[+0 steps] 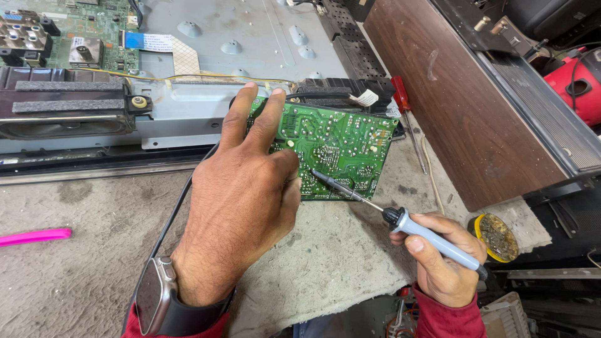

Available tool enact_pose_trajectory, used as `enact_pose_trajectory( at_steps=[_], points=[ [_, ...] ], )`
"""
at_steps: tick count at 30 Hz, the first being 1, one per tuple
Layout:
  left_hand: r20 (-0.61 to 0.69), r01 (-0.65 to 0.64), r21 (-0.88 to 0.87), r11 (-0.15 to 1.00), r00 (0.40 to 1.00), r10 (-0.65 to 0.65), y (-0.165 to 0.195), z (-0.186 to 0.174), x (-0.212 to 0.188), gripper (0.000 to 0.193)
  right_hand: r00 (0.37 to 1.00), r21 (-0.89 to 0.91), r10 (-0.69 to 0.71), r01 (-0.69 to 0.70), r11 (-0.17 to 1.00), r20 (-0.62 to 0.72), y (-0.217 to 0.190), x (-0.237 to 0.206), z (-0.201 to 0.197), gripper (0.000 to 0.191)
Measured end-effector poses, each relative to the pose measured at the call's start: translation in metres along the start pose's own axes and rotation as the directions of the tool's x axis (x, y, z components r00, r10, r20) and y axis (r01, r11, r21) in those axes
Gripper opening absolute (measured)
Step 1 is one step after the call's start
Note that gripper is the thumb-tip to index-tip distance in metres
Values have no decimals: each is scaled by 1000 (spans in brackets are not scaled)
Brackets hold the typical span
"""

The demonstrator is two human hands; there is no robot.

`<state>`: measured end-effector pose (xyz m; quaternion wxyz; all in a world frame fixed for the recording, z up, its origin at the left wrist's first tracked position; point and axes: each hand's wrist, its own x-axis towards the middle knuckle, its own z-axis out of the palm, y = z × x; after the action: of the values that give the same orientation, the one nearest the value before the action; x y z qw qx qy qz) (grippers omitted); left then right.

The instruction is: The person holds a green circuit board against a work surface with one hand and uses a soldering iron with the other to solder joints on the board, repositioning the board and continuing to solder different points along its edge.

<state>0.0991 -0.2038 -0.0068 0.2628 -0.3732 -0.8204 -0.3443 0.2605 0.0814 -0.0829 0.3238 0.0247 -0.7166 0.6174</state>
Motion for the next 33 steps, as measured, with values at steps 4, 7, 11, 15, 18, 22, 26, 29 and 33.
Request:
enact_pose_trajectory(
  at_steps=[4, 7, 11, 15, 18, 22, 26, 29, 33],
  points=[
    [-3, 2, -4, 1000, 1000, -2, 0, 2, 0, 11, 1000, -32, -7, 7, 999, 16, -2, 0, 1, 31],
    [-9, 0, 1, 1000, 1000, 0, 0, 3, 0, 11, 1000, -26, -8, 9, 1000, 21, -2, 0, 2, 30],
    [-12, 2, 10, 1000, 1000, -2, -1, 4, 0, 10, 999, -72, -30, 31, 997, 15, -2, 0, 3, 30],
    [-8, 13, 7, 1000, 1000, -13, -2, 6, -1, 9, 999, -33, -31, 32, 999, 29, -1, 1, 4, 30],
    [-21, 6, 8, 1000, 1000, -6, -3, 6, -1, 7, 999, -51, -41, 42, 998, 27, 0, 1, 5, 29],
    [-16, 7, 4, 1000, 1000, -7, -4, 6, -1, 6, 999, -43, -31, 32, 999, 26, 0, 2, 5, 29],
    [-10, 15, -8, 1000, 1000, -15, -3, 4, -1, 11, 1000, -31, -18, 19, 999, 22, 0, 1, 6, 29],
    [10, 23, -28, 999, 1000, -23, -4, 1, -1, 12, 999, -27, -23, 24, 999, 34, -1, 1, 6, 29],
    [8, 14, -43, 999, 1000, -14, -2, -2, -2, 11, 999, -65, -20, 21, 998, 31, -4, 1, 4, 28]
  ],
)
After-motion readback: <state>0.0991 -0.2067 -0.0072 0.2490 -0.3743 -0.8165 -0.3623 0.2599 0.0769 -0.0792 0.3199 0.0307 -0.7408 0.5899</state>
